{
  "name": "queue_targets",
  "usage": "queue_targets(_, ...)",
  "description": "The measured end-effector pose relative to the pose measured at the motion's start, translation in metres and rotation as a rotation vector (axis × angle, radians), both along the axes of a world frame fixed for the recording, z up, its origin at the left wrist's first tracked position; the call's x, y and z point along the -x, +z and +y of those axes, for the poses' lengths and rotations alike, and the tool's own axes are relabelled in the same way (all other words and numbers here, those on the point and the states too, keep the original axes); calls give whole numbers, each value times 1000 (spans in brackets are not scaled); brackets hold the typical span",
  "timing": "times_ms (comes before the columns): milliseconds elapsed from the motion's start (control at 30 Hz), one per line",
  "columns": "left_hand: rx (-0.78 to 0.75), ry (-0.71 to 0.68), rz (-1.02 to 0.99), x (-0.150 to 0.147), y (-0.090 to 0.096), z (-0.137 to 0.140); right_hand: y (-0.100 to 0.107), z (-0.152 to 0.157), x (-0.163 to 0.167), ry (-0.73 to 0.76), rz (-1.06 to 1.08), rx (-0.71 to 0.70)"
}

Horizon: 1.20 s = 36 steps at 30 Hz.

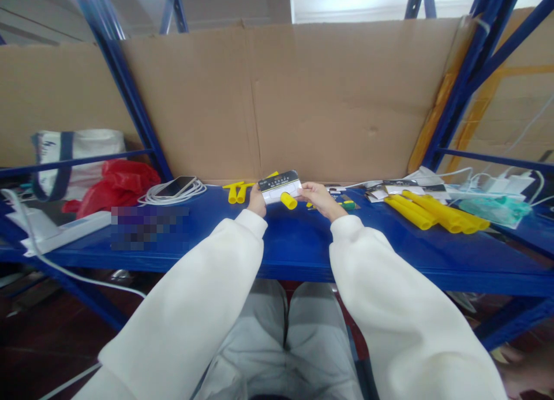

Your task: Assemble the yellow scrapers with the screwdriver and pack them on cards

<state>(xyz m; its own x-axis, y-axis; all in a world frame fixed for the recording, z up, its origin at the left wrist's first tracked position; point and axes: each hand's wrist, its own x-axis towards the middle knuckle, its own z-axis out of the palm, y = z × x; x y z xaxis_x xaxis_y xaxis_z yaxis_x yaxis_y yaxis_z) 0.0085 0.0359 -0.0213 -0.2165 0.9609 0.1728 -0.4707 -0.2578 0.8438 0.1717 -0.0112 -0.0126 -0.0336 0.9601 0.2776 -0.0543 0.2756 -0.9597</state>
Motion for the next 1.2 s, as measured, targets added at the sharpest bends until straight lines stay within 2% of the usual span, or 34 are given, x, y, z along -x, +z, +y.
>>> queue_targets(100,40,-53,-9,1,2,-3,-1,3,0,-31,28,-11)
queue_targets(300,27,-162,66,1,7,-11,-2,7,-2,-78,26,-42)
queue_targets(467,66,-146,148,-2,9,-17,-3,8,-3,-110,2,-62)
queue_targets(767,75,-171,214,-5,4,-9,-5,11,-5,-175,-21,-42)
queue_targets(1000,125,-224,186,-8,5,-5,-4,9,-5,-195,0,-57)
queue_targets(1200,83,-254,185,-9,8,-11,-5,11,-6,-192,4,-76)
